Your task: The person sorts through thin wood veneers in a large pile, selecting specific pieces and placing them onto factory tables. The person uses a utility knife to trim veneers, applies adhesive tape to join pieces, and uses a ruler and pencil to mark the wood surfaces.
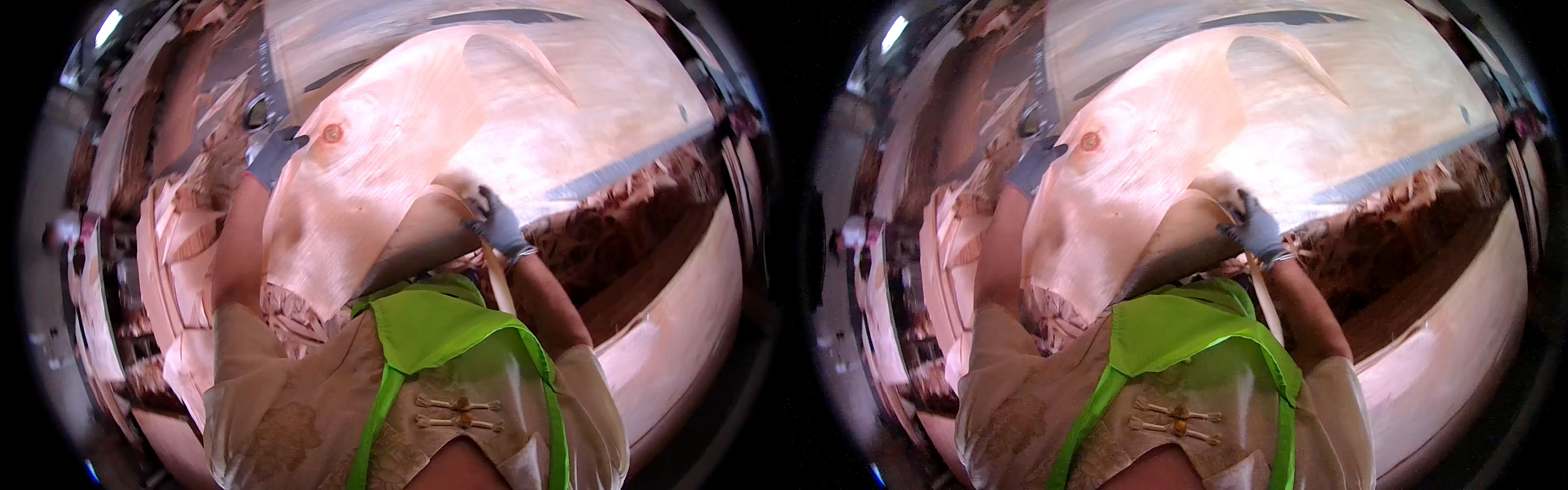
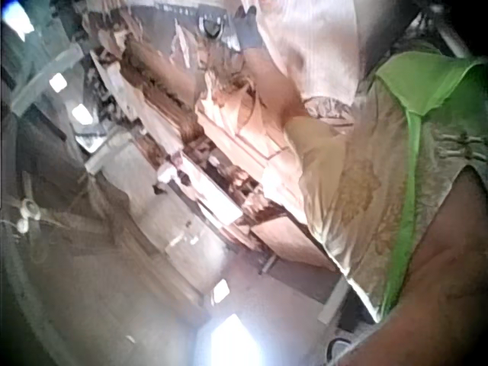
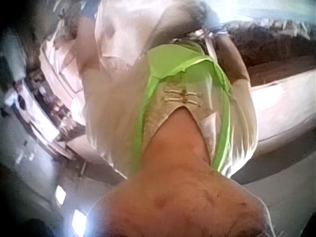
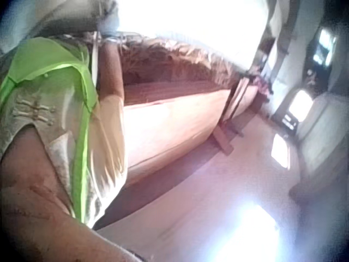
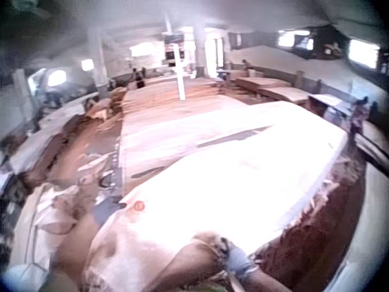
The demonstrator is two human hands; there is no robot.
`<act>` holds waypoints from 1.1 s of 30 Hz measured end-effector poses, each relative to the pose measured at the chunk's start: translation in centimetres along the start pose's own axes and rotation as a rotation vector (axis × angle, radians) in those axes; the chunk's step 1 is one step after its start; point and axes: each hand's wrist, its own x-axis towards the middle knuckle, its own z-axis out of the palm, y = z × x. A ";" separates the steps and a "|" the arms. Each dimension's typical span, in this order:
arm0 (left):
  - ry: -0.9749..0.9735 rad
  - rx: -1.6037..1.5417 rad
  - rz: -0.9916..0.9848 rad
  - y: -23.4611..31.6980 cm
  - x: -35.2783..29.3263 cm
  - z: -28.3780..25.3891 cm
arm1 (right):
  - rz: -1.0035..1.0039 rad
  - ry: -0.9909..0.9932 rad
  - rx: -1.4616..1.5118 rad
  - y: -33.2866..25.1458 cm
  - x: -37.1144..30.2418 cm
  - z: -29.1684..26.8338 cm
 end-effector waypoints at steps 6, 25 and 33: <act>0.127 0.268 -0.105 3.3 -1.2 0.8 | 0.091 -0.365 0.049 3.7 2.5 -1.2; 0.803 0.119 -0.270 -4.4 -7.5 2.6 | 0.610 0.001 -0.506 35.1 -8.8 -38.6; 0.636 0.237 -0.029 11.3 -5.2 -0.6 | 0.415 0.157 -0.492 37.4 -3.9 -39.2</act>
